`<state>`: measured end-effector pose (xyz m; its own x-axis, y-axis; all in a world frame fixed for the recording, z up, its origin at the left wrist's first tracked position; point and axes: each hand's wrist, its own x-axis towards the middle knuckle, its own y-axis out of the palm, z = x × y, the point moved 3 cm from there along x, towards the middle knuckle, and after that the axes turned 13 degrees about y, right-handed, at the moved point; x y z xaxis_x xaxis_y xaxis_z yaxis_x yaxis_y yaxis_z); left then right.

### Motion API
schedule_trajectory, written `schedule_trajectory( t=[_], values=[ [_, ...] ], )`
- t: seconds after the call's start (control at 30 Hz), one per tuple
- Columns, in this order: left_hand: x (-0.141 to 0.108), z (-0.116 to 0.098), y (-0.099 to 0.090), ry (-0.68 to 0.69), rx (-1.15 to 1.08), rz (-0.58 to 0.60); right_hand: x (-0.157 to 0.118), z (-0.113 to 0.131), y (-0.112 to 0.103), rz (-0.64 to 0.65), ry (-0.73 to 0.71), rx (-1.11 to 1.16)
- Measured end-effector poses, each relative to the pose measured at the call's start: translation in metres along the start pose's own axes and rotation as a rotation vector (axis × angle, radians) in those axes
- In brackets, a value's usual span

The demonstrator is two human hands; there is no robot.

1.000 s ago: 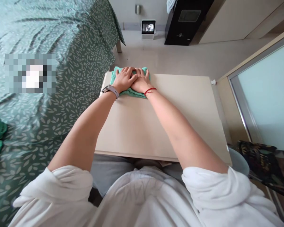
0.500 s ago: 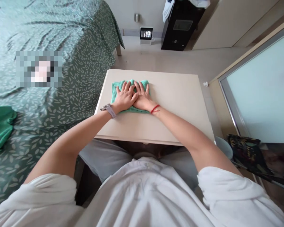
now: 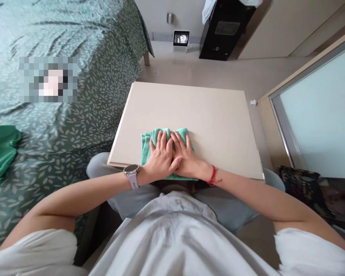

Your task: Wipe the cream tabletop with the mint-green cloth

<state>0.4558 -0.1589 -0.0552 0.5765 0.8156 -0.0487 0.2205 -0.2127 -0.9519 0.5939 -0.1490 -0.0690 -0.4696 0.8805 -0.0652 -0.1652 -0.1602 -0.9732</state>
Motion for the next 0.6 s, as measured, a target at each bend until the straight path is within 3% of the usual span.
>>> schedule_trajectory(
  t=[0.23, 0.4, 0.6],
  values=[
    [0.109, 0.047, -0.034, 0.055, 0.05, -0.011, 0.098, -0.06, -0.016, 0.004, 0.192, -0.005],
    [0.187, 0.085, -0.046, 0.077, 0.064, -0.081, 0.168, -0.109, -0.029, -0.033, 0.247, 0.033],
    [0.233, 0.11, -0.051, 0.101, 0.053, -0.16, 0.211, -0.143, -0.031, -0.112, 0.256, 0.047]
  ],
)
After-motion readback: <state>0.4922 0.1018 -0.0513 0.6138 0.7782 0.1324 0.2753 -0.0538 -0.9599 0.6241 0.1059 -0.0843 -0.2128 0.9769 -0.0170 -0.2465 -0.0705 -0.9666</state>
